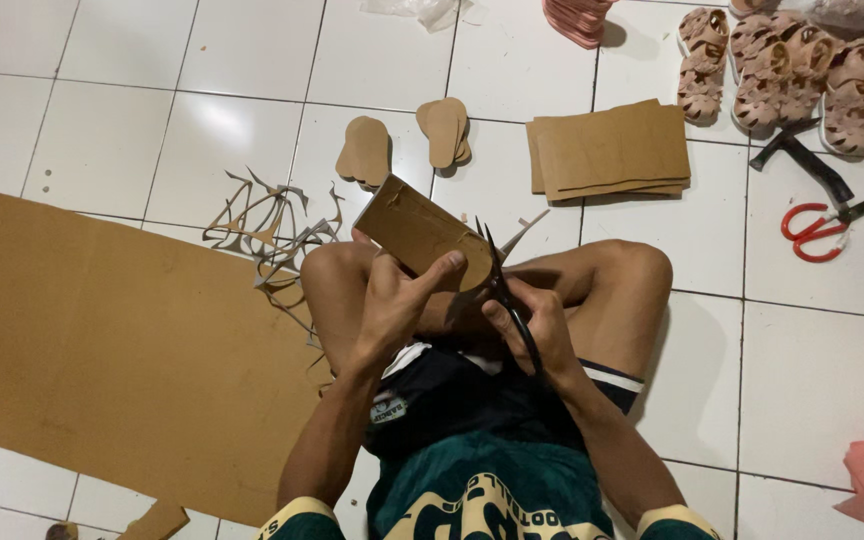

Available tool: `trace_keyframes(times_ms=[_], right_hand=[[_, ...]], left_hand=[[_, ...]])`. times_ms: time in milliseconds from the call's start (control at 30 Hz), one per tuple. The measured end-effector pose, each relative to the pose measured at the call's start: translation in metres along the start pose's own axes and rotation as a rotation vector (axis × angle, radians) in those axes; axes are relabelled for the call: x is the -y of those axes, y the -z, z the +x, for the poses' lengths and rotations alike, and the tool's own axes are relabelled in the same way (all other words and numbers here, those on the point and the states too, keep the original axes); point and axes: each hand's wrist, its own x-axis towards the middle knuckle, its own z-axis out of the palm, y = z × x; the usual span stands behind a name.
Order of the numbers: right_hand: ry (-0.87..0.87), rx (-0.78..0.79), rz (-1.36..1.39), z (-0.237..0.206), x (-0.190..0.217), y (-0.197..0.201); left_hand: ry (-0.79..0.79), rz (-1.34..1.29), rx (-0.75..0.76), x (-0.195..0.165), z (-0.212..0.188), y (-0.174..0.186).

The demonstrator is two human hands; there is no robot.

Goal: The person sits on the workshop floor and cuts insole blanks from cardboard sheets using scissors, trimming the edges of each blank to shape. They place finished insoles on the floor beside them and pick up new cardboard pieces to continue cutting.

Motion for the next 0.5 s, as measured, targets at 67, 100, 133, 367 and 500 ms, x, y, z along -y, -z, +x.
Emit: trace_keyframes(times_ms=[67,100,133,367,500], right_hand=[[-0.001,-0.003,-0.004,0.0002,0.0017,0.0001],[0.015,-0.004,-0.013,0.0002,0.0025,0.0003],[0.031,-0.005,-0.022,0.0002,0.0033,0.0007],[0.005,-0.025,-0.073,-0.0005,0.0047,-0.0011],[0.028,0.013,-0.056,0.0019,0.0006,0.0014]], left_hand=[[0.002,0.042,0.013,-0.0033,-0.0002,0.0019],[-0.002,0.052,0.014,-0.0047,-0.0005,0.0031],[-0.007,0.062,0.014,-0.0058,0.0,0.0042],[0.015,-0.026,-0.003,-0.0086,0.0044,0.003],[-0.016,0.149,0.022,-0.011,0.0009,0.0025]])
